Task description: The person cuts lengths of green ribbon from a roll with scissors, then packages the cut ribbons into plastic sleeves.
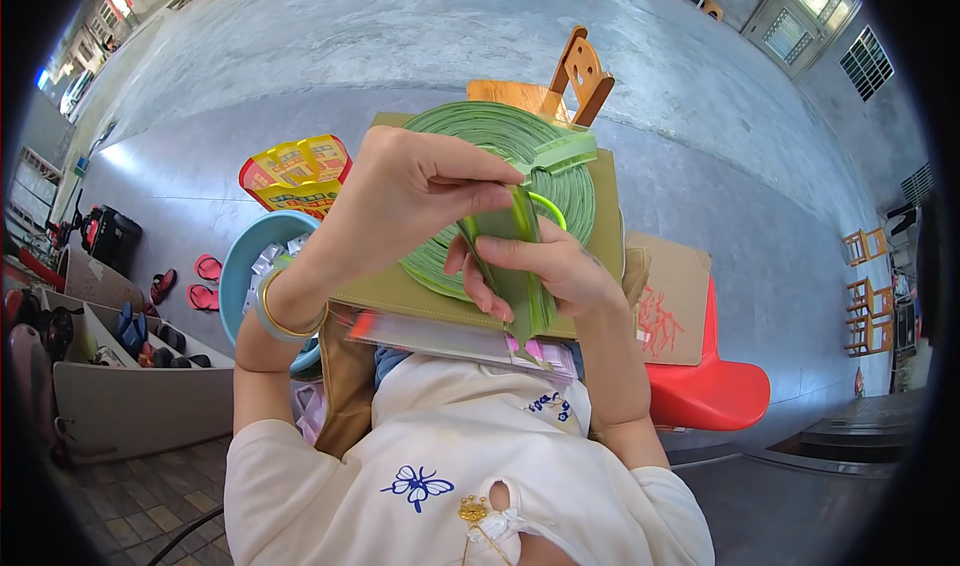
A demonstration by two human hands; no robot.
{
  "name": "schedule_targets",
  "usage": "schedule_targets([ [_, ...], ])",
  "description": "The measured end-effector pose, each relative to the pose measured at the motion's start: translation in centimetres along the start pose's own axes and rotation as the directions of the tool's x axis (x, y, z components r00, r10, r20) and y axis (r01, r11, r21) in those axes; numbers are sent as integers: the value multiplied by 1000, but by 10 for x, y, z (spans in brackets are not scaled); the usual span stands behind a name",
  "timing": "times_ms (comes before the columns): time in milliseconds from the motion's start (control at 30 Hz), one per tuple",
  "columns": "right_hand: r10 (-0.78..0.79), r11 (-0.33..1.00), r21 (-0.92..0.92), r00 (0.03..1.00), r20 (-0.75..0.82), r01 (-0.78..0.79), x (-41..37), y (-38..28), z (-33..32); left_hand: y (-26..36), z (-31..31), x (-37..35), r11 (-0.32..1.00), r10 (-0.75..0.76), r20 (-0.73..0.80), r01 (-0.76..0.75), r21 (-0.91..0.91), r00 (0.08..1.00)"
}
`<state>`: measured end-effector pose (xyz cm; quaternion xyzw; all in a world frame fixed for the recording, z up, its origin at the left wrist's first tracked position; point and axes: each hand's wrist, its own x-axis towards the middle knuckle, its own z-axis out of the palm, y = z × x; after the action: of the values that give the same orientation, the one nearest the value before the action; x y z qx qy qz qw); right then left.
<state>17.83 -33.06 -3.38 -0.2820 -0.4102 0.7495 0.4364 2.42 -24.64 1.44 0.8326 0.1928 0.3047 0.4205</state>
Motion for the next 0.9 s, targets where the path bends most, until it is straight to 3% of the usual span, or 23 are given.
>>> schedule_targets([
  [133, -10, 1000, 2, 1000, 2, 10, -2, -3, 1, -2, 2, 2, 998, -25, -16, 24, -55, 1000],
  [267, -22, 999, 42, 998, 55, 19, -4, -3, -2, 0, 3, 8, 963, -126, -2, 122, -241, 992],
  [367, -18, 999, -32, 1000, -19, 17, 0, -2, -7, -13, -2, 15, 960, -101, 50, 110, -258, 994],
  [400, -92, 962, -267, 988, -125, 56, 0, -1, -8, -21, -2, 17, 959, -83, 54, 95, -268, 995],
  [467, -297, 726, -686, 918, -261, 40, 3, 1, -10, -42, -5, 23, 973, -69, 43, 77, -218, 997],
  [533, -621, 246, -969, 764, -176, -23, 7, 16, -20, -61, -8, 27, 992, -78, 11, 79, -98, 997],
  [567, -736, -22, -993, 674, -60, -113, 8, 21, -22, -60, -9, 27, 943, -248, 94, 263, -205, 964],
  [633, -725, -128, -955, 683, -93, -266, 10, 20, -14, -49, -9, 27, 714, -523, 302, 603, -355, 797],
  [733, -723, -227, -887, 680, -124, -403, 16, 25, -13, -40, 5, 29, 743, -464, 321, 560, -367, 826],
  [767, -724, -250, -865, 677, -131, -435, 17, 27, -14, -40, 5, 30, 813, -421, 285, 498, -301, 861],
  [867, -692, -223, -901, 711, -123, -372, 16, 28, -8, -43, 2, 33, 952, -284, 204, 300, -52, 937],
  [900, -671, -63, -965, 727, -148, -255, 13, 26, -7, -44, 0, 33, 969, -245, 192, 239, 54, 950],
])
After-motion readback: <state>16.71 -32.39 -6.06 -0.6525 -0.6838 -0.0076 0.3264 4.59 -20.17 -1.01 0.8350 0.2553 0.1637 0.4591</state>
